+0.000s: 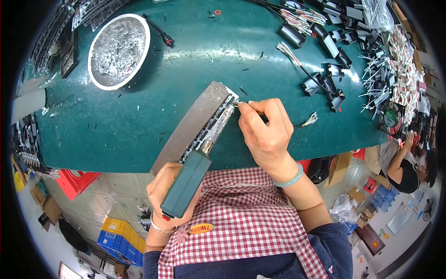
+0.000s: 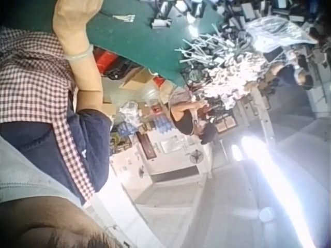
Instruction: The person attaches wires to circuit board modules resting on a metal fixture by hand and solders the wire ends into place using a soldering tool.
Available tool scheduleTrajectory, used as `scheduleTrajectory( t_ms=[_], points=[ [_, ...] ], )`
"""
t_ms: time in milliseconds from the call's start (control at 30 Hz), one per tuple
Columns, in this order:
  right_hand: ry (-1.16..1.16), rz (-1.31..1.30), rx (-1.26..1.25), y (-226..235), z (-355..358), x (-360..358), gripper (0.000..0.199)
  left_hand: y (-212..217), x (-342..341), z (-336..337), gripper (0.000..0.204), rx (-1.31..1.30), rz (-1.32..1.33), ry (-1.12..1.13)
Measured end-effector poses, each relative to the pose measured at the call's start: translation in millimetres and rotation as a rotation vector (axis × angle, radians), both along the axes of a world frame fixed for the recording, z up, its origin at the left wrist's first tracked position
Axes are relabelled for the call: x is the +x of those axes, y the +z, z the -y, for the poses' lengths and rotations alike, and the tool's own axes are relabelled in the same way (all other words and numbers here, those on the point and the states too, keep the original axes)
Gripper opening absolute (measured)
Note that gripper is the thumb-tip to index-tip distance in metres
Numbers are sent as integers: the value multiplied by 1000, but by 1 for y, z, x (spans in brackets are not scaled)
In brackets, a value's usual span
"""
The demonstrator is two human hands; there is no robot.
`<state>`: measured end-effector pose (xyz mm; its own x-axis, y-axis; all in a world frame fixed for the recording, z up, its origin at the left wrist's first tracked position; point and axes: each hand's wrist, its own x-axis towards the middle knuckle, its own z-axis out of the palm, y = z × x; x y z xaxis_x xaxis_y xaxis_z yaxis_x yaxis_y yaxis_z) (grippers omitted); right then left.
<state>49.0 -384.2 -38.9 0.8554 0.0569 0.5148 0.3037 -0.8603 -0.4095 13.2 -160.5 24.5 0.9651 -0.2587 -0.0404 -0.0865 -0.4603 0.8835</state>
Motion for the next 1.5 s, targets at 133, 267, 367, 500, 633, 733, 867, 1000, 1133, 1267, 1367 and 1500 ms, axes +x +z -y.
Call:
scheduleTrajectory(
  t_ms=[133, 267, 367, 500, 633, 733, 867, 1000, 1133, 1267, 1367, 1500],
  points=[
    [3, 6, -5, 0, -1, 1, 22, -1, -2, -3, 20, 20, -14, -4],
    [-1, 9, -18, 0, 0, 1, 23, 3, -4, -5, 21, 87, 223, -55],
    [-4, 11, -8, -1, 0, 0, 24, 6, -14, -10, 25, 53, 57, 53],
    [-8, 11, -16, -1, -1, 0, 24, 0, -12, -9, 28, -22, 105, 68],
    [-17, 8, 73, -4, -2, 0, 27, -14, -23, -16, 28, 18, 34, 91],
    [-38, -16, 143, 0, -1, 4, 28, -22, -26, -21, 30, 17, 72, 72],
    [-87, -128, 275, 6, 0, 3, 22, -14, -26, -17, 35, 11, -32, 124],
    [-138, -209, 366, 7, -3, 2, 16, -10, -20, -15, 37, 32, 23, 53],
    [-147, -215, 372, 7, -3, 4, 13, -9, -19, -15, 37, 25, 7, 62],
    [-167, -231, 394, 9, -5, 5, 11, -5, -18, -12, 38, -2, -58, 83],
    [-173, -237, 399, 8, -4, 6, 11, -8, -18, -10, 38, -15, -45, 78],
    [-184, -240, 423, 10, -5, 7, 11, -5, -13, -10, 36, 16, -19, 19]
  ],
)
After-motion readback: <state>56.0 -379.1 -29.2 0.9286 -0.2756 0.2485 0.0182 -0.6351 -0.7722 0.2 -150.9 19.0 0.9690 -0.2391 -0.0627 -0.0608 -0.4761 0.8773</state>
